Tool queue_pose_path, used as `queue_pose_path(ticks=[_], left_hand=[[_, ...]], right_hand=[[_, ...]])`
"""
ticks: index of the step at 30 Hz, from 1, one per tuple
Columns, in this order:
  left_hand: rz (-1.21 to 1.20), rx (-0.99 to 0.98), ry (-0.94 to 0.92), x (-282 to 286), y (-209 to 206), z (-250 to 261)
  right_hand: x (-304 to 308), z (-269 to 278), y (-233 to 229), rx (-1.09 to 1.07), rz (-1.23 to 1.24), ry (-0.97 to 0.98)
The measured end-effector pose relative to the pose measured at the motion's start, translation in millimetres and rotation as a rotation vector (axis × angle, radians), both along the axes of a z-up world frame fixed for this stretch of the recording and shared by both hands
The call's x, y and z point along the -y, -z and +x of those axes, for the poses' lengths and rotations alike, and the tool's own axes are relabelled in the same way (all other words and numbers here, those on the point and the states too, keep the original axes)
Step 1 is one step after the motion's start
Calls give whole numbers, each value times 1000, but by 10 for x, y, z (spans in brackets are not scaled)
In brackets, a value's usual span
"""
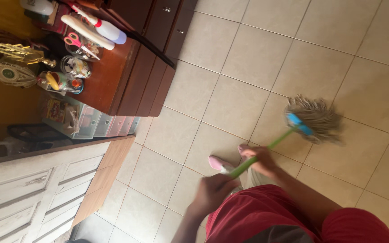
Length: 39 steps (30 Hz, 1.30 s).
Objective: The person is mopping the tiled floor using a mop, moving it across the surface near a wooden dresser, a doorway, and walls.
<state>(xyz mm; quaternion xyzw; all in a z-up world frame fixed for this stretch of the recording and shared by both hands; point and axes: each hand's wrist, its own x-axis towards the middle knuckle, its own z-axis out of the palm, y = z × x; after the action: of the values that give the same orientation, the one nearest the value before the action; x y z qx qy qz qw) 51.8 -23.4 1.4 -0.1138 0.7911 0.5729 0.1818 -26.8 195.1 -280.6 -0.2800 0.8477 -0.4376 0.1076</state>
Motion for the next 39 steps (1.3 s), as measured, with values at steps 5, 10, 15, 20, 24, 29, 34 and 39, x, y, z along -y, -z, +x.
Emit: queue_pose_path(ticks=[5, 10, 15, 20, 24, 29, 34, 39], left_hand=[[-292, 63, -305, 496, -519, 569], [-464, -66, -493, 470, -745, 975], [-450, -342, -507, 212, -658, 876], [-318, -452, -409, 227, -756, 688], [-136, -412, -317, 292, -955, 602], [65, -521, -140, 228, -858, 405], [570, -354, -379, -119, -205, 264], [674, -2, -712, -389, 401, 234]], right_hand=[[1119, 142, -369, 64, -6, -319], [1937, 125, -672, 217, 33, -648], [2376, -43, -657, 131, 106, -852], [2223, -90, -543, 73, 12, -693], [1801, -27, -623, -30, -39, -549], [967, 72, -726, -191, 33, -225], [152, 112, -588, -102, 137, -34], [-222, 201, -219, -174, 512, -3]])
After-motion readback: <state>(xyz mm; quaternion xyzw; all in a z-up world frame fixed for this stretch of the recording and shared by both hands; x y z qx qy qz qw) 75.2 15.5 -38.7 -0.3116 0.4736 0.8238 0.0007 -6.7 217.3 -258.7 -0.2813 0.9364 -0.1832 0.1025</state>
